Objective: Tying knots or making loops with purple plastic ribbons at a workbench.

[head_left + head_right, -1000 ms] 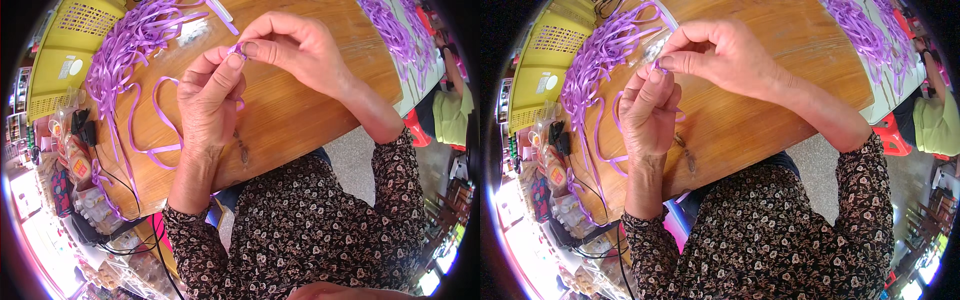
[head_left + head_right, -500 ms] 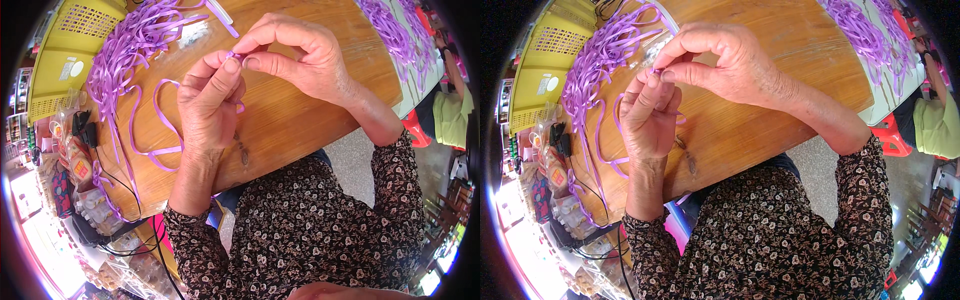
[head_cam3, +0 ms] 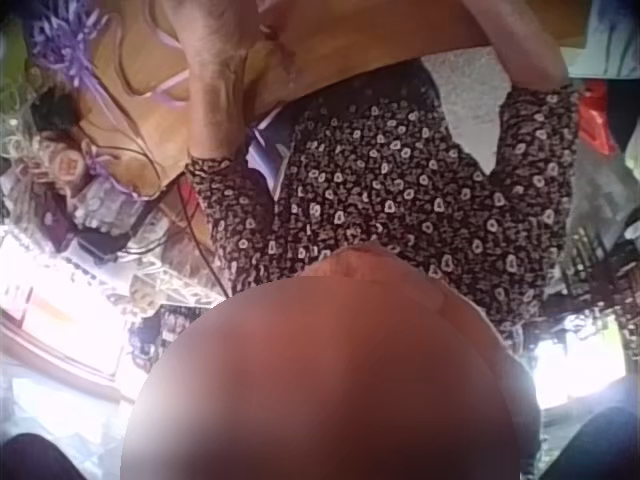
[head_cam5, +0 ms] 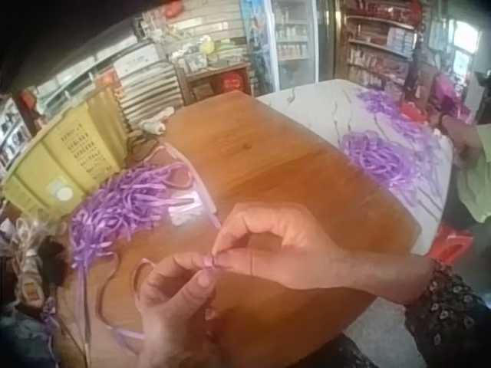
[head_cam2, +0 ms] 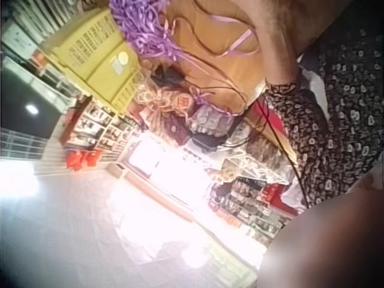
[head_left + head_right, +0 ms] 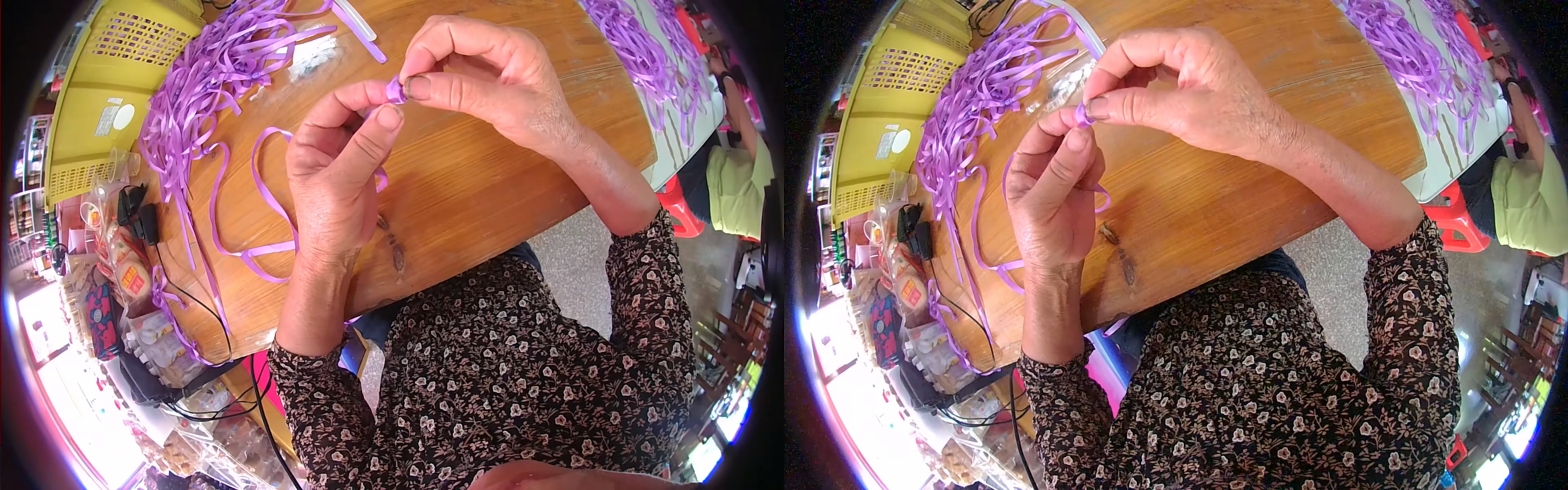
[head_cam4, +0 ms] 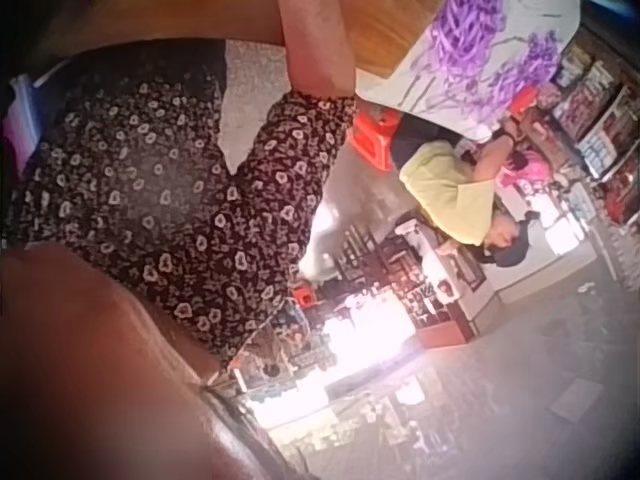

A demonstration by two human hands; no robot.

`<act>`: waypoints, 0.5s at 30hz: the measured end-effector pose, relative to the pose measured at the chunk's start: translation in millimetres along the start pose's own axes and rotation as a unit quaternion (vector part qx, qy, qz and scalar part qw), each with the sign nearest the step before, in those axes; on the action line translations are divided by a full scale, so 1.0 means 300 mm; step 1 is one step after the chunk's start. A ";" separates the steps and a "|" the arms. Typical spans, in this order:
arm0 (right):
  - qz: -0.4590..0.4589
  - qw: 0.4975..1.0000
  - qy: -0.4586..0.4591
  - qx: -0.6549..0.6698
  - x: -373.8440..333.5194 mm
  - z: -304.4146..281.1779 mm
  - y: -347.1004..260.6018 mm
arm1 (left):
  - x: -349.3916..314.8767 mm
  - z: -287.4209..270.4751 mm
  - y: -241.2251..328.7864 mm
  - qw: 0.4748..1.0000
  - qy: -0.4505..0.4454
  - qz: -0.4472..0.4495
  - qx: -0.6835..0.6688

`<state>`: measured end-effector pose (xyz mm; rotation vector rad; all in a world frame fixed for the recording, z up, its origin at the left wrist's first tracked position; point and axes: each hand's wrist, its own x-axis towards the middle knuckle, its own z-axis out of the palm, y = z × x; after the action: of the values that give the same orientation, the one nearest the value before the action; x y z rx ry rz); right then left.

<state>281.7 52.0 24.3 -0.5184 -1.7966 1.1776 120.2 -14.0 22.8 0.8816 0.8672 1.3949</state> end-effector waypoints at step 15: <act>-0.021 1.000 -0.003 -0.019 0.009 -0.005 0.007 | -0.018 -0.004 0.008 0.997 0.068 -0.008 0.031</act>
<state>281.4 55.7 24.1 -0.4974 -1.8301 1.1200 118.0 -19.3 24.4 0.8318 1.0224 1.4335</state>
